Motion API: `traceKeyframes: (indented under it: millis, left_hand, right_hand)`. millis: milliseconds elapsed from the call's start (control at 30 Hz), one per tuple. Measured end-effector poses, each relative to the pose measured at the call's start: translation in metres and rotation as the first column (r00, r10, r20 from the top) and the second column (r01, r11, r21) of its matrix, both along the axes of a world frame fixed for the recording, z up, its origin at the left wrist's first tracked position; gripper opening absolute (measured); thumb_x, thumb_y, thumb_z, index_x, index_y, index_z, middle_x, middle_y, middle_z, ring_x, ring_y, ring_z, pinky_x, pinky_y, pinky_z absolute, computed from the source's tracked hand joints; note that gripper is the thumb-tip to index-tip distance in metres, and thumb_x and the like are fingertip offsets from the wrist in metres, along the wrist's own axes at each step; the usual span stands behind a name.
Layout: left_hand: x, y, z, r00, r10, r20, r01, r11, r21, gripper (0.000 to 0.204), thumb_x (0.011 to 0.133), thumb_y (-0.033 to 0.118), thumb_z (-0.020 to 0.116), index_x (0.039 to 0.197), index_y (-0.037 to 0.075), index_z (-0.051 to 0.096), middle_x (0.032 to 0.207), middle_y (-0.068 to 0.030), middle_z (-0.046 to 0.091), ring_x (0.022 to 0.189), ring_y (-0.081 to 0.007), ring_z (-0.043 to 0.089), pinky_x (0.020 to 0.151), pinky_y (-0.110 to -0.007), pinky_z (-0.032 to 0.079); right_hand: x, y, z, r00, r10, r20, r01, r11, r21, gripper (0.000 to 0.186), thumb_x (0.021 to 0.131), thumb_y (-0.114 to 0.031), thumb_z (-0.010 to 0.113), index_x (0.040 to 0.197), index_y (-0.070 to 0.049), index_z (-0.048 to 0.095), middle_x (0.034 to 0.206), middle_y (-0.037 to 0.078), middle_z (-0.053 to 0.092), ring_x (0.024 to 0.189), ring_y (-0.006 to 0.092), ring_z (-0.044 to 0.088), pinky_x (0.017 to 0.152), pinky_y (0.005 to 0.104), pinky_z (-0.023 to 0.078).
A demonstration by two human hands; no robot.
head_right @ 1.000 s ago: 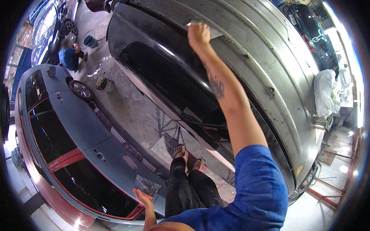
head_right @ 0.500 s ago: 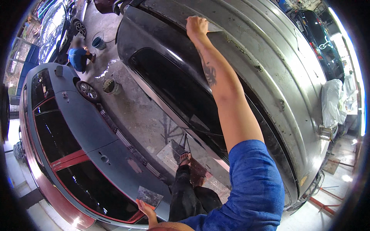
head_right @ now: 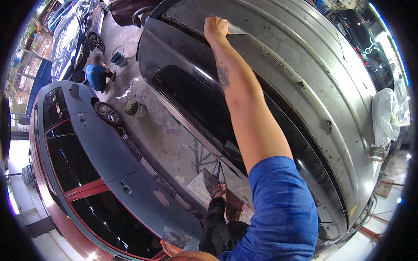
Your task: The person applies a dark body filler to a car hood using two putty knives, spreading and smoothing the material across the surface. The person repeatedly scrapes filler from one knife onto the other and continues to work the material into the panel.
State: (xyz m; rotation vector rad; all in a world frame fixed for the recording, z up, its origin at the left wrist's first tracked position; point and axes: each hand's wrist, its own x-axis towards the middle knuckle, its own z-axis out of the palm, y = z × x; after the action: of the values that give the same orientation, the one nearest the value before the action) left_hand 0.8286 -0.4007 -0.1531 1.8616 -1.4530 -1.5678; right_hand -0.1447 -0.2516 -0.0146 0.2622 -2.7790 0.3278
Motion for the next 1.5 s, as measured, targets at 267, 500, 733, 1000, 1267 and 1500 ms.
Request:
traceKeyframes:
  millis: [267,500,733,1000,1267,1500]
  left_hand:
    - [0.027,0.001,-0.003,0.998,0.039,0.052,-0.043,0.996,0.077,0.041,0.1,0.023,0.054,0.136,0.003,0.048,0.085,-0.0052,0.055,0.069,-0.0128,0.05,0.057,-0.026,0.043]
    - [0.011,-0.023,-0.027,0.999,-0.007,0.054,0.018,0.977,-0.214,0.048,0.1,0.025,0.052,0.142,0.004,0.042,0.113,-0.0131,0.059,0.089,-0.0194,0.056,0.077,-0.031,0.047]
    - [-0.044,0.0,0.0,0.986,-0.076,0.147,0.085,0.994,-0.061,0.05,0.1,0.025,0.049,0.142,-0.001,0.043,0.128,-0.0117,0.055,0.11,-0.0212,0.054,0.096,-0.032,0.04]
    - [-0.117,-0.001,0.042,0.971,-0.237,-0.021,0.238,0.971,0.037,0.055,0.099,0.034,0.051,0.142,0.0,0.043,0.137,-0.0107,0.05,0.119,-0.0234,0.05,0.103,-0.036,0.037]
    - [-0.164,0.027,0.061,0.918,-0.323,-0.232,0.336,0.942,0.016,0.055,0.099,0.037,0.052,0.138,0.0,0.045,0.131,-0.0128,0.052,0.116,-0.025,0.051,0.1,-0.037,0.039]
    - [-0.209,0.064,0.068,0.868,-0.382,-0.316,0.405,0.914,0.007,0.051,0.098,0.037,0.052,0.134,0.0,0.048,0.127,-0.0109,0.054,0.113,-0.0237,0.053,0.097,-0.035,0.041]
  right_hand:
    - [0.04,-0.05,-0.026,0.999,-0.013,0.036,0.003,0.962,0.273,0.021,0.087,-0.015,0.059,0.1,-0.012,0.075,0.104,0.015,0.071,0.103,0.0359,0.065,0.084,0.0453,0.051]
    - [0.016,0.039,0.007,0.994,-0.101,-0.038,0.1,0.994,-0.035,0.02,0.083,-0.012,0.059,0.094,-0.013,0.076,0.093,0.015,0.072,0.088,0.0358,0.07,0.075,0.0463,0.055]
    - [0.175,0.11,-0.021,0.996,-0.023,-0.091,0.025,1.0,0.019,0.019,0.084,-0.008,0.058,0.099,-0.009,0.069,0.096,0.016,0.068,0.093,0.0357,0.065,0.082,0.0474,0.052]
    - [0.163,0.193,0.016,0.985,-0.109,-0.135,0.09,0.986,-0.137,0.024,0.091,-0.014,0.051,0.094,-0.011,0.075,0.086,0.019,0.071,0.08,0.0339,0.071,0.069,0.0457,0.054]
    - [0.269,0.269,-0.022,0.983,-0.159,-0.089,0.16,0.987,0.005,0.017,0.083,-0.006,0.058,0.098,-0.008,0.065,0.093,0.012,0.063,0.093,0.0315,0.063,0.08,0.0449,0.05]
    - [0.265,0.308,0.029,0.993,-0.114,-0.01,0.114,0.993,-0.032,0.023,0.077,-0.002,0.058,0.097,-0.007,0.069,0.086,0.017,0.068,0.085,0.0368,0.067,0.075,0.0465,0.053]
